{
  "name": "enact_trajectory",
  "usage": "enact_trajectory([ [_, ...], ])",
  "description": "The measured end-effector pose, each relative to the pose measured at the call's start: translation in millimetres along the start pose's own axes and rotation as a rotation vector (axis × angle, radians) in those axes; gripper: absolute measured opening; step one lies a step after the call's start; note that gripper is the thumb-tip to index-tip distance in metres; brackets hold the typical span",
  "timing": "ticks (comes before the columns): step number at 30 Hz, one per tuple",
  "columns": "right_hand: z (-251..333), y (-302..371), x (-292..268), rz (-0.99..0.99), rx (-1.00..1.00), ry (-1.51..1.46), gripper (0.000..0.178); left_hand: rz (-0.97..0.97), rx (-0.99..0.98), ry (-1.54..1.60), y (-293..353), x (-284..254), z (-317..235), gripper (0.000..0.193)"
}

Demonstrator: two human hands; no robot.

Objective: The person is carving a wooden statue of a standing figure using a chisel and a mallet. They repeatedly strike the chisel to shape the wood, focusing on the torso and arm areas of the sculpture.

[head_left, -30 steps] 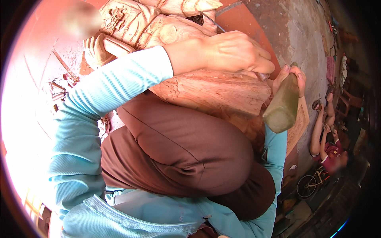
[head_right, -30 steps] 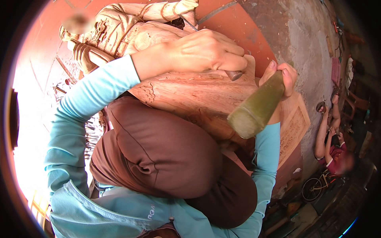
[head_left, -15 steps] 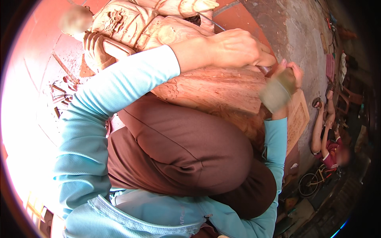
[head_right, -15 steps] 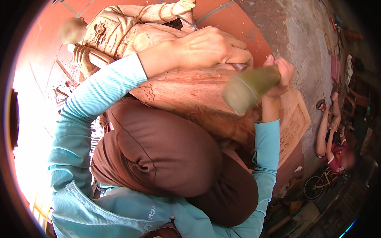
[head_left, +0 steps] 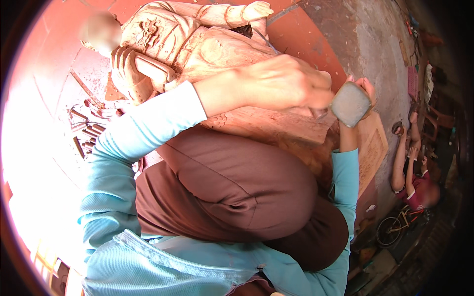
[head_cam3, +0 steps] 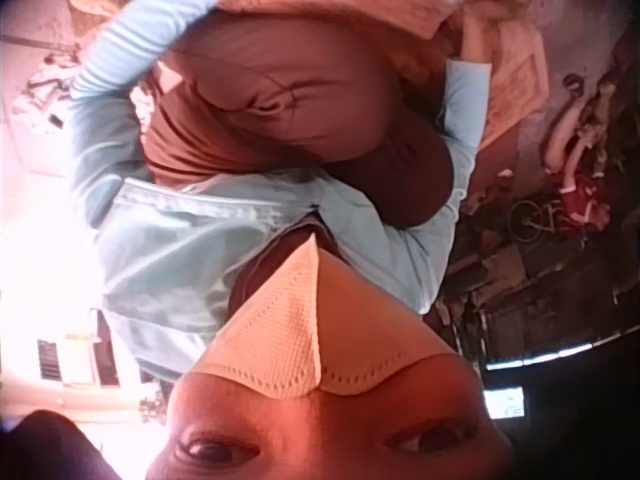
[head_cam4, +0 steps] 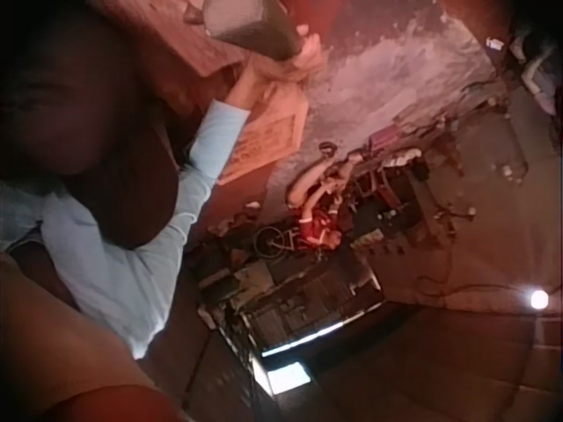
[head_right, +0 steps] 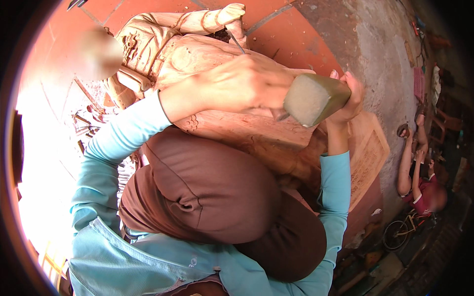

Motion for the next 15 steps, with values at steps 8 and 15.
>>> enact_trajectory([
  [8,1,-5,-9,0.021,0.041,0.007,0.053,-0.418,-0.575,-0.336,37,-65,-30,0.032],
  [15,1,-9,-10,0.062,0.018,-0.216,0.050,-0.941,-0.877,-0.133,59,-74,-40,0.043],
])
Point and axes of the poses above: each hand's wrist, its own y-axis away from the middle knuckle, its own x-axis out of the palm, z = x × y, the point moved 2 cm from there along -y, towards the middle knuckle, and after that the axes turned 15 degrees about x, right-handed, at the moved point
